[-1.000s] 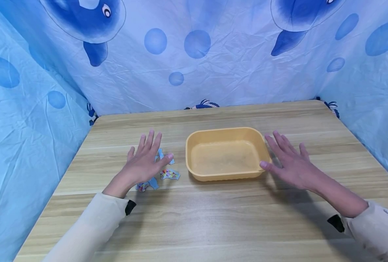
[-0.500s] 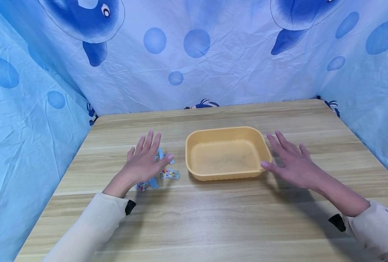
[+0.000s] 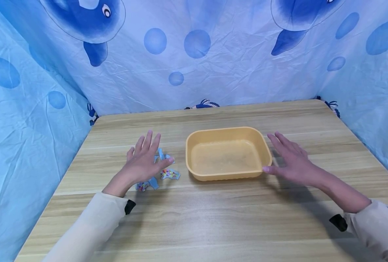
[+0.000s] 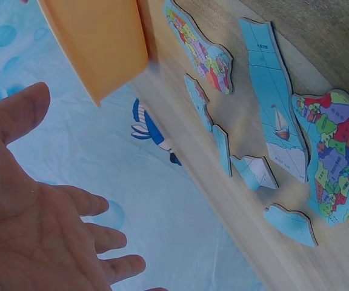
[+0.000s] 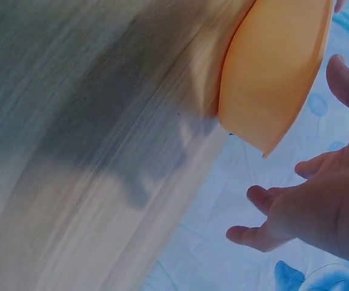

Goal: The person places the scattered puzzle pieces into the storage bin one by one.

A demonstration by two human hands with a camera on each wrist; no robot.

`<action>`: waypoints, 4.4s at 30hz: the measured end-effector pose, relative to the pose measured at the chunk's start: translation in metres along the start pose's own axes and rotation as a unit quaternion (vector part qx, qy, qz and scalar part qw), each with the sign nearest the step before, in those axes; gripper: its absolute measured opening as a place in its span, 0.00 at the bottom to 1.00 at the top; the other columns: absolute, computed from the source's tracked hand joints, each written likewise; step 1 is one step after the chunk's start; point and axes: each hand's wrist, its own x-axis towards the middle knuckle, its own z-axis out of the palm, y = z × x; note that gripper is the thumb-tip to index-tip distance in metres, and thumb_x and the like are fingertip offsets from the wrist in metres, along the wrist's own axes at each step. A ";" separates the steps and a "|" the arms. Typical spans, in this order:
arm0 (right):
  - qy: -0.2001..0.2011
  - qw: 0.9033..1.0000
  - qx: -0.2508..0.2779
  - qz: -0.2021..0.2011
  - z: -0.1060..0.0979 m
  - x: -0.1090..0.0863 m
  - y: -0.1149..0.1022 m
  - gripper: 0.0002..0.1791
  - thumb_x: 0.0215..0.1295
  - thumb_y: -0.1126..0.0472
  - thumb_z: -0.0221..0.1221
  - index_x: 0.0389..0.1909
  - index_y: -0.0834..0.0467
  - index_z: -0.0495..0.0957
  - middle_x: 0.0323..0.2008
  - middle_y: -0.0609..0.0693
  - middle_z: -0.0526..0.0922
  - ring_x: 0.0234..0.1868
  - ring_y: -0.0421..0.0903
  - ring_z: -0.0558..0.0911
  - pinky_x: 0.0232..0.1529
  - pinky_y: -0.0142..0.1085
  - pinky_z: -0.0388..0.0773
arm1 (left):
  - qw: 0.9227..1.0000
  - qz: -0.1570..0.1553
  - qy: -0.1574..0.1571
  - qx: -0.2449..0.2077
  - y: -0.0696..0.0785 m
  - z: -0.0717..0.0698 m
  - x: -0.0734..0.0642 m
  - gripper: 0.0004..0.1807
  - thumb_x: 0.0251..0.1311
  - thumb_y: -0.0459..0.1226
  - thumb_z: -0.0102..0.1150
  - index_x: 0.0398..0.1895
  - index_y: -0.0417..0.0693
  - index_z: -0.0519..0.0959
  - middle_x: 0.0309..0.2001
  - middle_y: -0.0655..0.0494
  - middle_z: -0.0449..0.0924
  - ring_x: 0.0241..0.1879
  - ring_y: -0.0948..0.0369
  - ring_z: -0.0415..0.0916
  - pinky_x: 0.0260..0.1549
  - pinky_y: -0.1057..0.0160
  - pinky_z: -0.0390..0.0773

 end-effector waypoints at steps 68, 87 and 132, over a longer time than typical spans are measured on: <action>0.027 0.992 0.123 -0.001 0.006 0.008 0.015 0.52 0.49 0.53 0.73 0.73 0.55 0.54 0.69 0.65 0.49 0.63 0.67 0.55 0.48 0.69 0.62 | 0.997 -0.054 -0.014 -0.061 -0.051 0.005 0.027 0.45 0.56 0.52 0.65 0.72 0.42 0.58 0.73 0.32 0.40 0.68 0.31 0.41 0.54 0.29 0.50; 0.025 0.990 0.138 0.012 0.006 0.007 0.013 0.50 0.53 0.53 0.71 0.73 0.54 0.54 0.69 0.63 0.49 0.64 0.66 0.55 0.50 0.69 0.61 | 0.997 -0.042 -0.030 -0.064 -0.051 0.012 0.037 0.47 0.52 0.52 0.69 0.72 0.46 0.58 0.74 0.35 0.38 0.69 0.33 0.39 0.54 0.30 0.51; 0.011 0.989 0.148 0.006 0.008 0.006 0.016 0.47 0.54 0.52 0.70 0.72 0.54 0.58 0.67 0.61 0.53 0.65 0.65 0.53 0.53 0.69 0.58 | 0.996 -0.034 -0.026 -0.079 -0.050 0.019 0.050 0.43 0.49 0.51 0.72 0.68 0.49 0.65 0.72 0.35 0.41 0.67 0.35 0.42 0.50 0.35 0.52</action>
